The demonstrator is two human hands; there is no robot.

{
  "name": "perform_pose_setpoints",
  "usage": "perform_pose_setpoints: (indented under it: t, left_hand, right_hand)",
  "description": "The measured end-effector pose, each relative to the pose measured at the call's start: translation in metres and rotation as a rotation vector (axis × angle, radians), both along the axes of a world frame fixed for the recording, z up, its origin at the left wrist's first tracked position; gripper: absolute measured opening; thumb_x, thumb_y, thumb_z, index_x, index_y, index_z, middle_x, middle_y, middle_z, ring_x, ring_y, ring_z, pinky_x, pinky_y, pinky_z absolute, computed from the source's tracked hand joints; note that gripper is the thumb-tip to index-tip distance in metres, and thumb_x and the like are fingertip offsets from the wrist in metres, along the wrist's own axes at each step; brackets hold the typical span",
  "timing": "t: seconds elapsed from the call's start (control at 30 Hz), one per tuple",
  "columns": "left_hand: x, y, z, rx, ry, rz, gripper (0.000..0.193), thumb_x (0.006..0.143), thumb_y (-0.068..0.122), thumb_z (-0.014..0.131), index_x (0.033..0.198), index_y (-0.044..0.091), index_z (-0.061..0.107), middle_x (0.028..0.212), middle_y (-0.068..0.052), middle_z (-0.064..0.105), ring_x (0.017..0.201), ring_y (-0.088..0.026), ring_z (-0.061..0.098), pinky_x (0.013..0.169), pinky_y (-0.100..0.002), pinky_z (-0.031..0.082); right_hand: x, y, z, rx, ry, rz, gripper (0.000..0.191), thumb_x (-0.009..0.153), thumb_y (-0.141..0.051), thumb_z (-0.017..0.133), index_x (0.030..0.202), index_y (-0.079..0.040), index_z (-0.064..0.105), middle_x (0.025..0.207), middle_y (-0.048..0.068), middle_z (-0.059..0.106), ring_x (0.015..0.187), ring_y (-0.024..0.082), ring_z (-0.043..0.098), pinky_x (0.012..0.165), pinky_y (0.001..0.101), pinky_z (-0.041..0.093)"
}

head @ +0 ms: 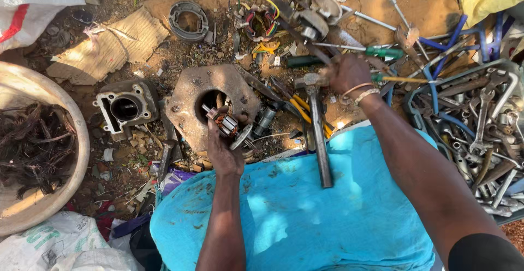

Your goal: The person dismantles electric motor scrap on the ground, hammering armatures out of motor housings and using pliers to pull out and strip copper windings and wires, placing salvaged copper into a large bowl.

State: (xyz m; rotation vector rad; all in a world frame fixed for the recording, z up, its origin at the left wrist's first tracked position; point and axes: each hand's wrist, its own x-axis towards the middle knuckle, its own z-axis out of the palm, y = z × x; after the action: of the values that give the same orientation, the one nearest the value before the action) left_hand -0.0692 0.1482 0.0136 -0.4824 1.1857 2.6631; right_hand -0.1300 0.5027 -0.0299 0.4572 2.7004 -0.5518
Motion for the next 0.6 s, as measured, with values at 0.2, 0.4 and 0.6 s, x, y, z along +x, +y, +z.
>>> perform_pose_setpoints:
  t: [0.2,0.4,0.6]
  left_hand:
    - [0.002,-0.007,-0.002,0.064,0.113,-0.001,0.059,0.110,0.053,0.042,0.127,-0.001,0.061,0.093,-0.019,0.074,0.087,-0.031,0.074,0.079,-0.042,0.060]
    - [0.012,-0.016,0.001,0.212,0.135,0.024,0.054,0.113,0.047,0.045,0.120,-0.004,0.063,0.096,-0.022,0.074,0.091,-0.036,0.072,0.087,-0.050,0.059]
    - [0.017,-0.029,0.016,0.362,-0.038,0.064,0.054,0.105,0.052,0.042,0.119,0.005,0.066,0.101,-0.019,0.074,0.095,-0.040,0.072,0.085,-0.054,0.058]
  right_hand:
    - [0.019,0.028,0.019,0.564,0.368,0.207,0.021,0.094,-0.019,0.068,0.111,-0.011,0.076,0.098,0.014,0.072,0.094,0.033,0.064,0.094,0.0553,0.042]
    - [0.057,0.026,0.079,0.001,0.625,-0.077,0.030,0.118,-0.027,0.062,0.107,-0.001,0.068,0.095,0.013,0.067,0.084,0.026,0.066,0.075,0.0473,0.050]
    - [0.115,-0.034,0.162,-0.831,0.753,-0.158,0.028,0.110,-0.031,0.053,0.122,-0.006,0.054,0.087,-0.001,0.065,0.080,0.011,0.067,0.072,0.0304,0.056]
